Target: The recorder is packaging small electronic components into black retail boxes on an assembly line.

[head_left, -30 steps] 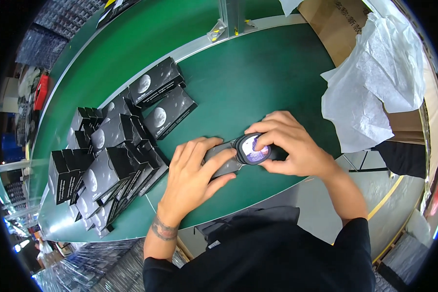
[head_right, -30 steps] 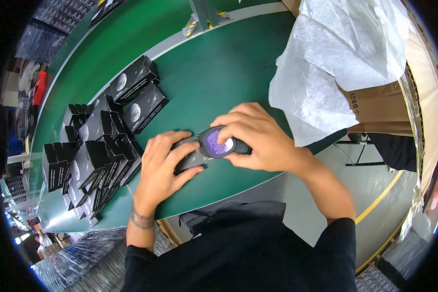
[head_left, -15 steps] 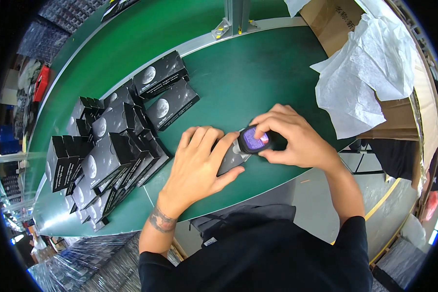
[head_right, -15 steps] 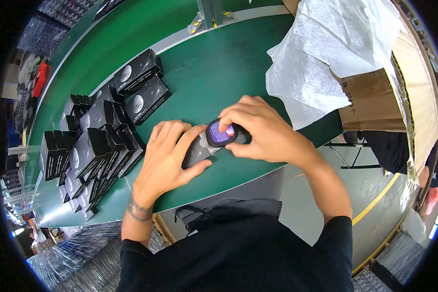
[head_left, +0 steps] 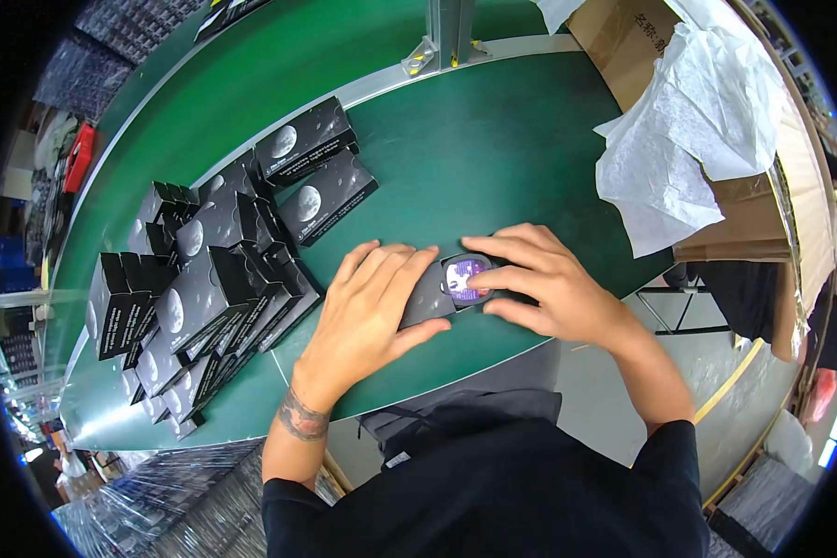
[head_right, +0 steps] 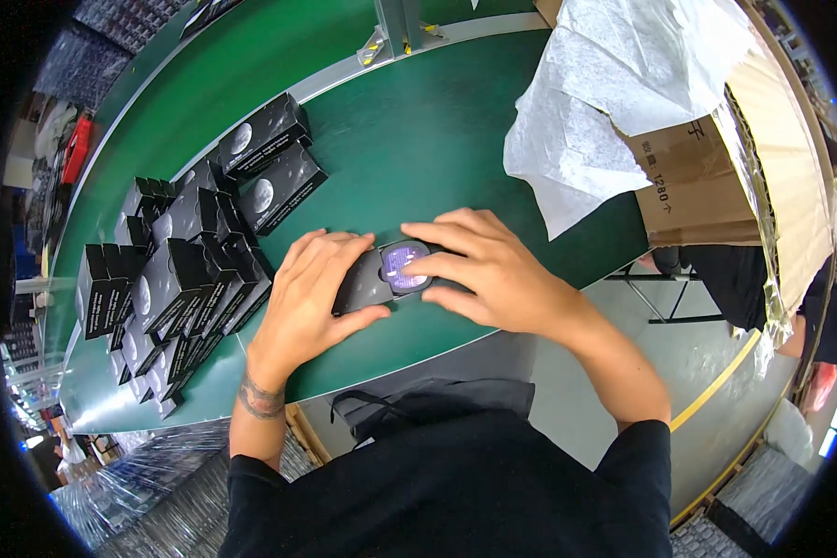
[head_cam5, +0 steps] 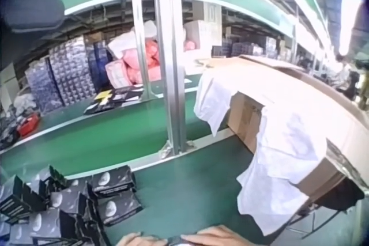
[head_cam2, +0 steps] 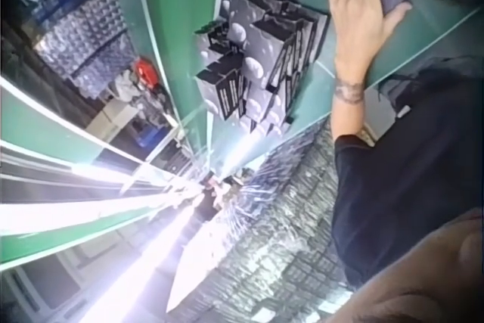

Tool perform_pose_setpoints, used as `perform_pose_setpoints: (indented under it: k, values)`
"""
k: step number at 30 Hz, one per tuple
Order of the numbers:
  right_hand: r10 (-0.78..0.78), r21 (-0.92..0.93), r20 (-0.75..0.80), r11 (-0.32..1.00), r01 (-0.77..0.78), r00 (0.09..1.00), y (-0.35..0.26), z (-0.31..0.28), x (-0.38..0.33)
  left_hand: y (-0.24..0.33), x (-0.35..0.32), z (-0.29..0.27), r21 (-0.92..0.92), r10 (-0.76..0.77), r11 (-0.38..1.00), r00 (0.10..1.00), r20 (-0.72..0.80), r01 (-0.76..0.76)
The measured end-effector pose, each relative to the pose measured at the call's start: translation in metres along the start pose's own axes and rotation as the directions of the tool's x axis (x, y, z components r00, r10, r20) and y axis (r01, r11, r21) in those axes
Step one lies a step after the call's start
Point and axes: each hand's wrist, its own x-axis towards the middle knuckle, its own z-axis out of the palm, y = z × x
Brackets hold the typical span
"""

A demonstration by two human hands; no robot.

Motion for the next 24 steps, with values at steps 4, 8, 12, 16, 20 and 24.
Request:
perform_pose_setpoints:
  k: [4, 8, 12, 16, 20, 24]
  values:
    - [0.039, 0.004, -0.057, 0.999, -0.039, 0.998, -0.003, 0.014, -0.004, -0.002, 0.001, 0.003, -0.031, 0.009, 0.999, 1.0, -0.001, -0.009]
    - [0.042, -0.058, -0.155, 0.997, -0.051, 0.987, -0.012, 0.016, 0.0, -0.003, -0.002, 0.003, -0.034, -0.002, 0.999, 1.0, -0.019, 0.001]
    - [0.05, -0.144, -0.176, 0.987, -0.076, 0.983, -0.02, 0.018, -0.018, -0.001, -0.002, 0.002, -0.027, 0.013, 1.0, 1.0, -0.028, -0.014]
    - [0.066, -0.072, -0.2, 0.994, -0.082, 0.978, -0.034, 0.038, -0.002, -0.004, -0.002, 0.004, -0.032, 0.05, 0.998, 0.998, -0.033, -0.051]
    - [0.068, 0.003, -0.172, 0.998, -0.068, 0.983, -0.025, 0.035, -0.004, -0.003, -0.004, 0.0, -0.039, 0.014, 0.999, 0.999, -0.052, -0.016]
    - [0.188, -0.007, -0.359, 0.979, -0.204, 0.914, -0.026, 0.039, -0.019, 0.006, -0.006, -0.002, -0.002, -0.043, 0.999, 0.999, 0.018, 0.043]
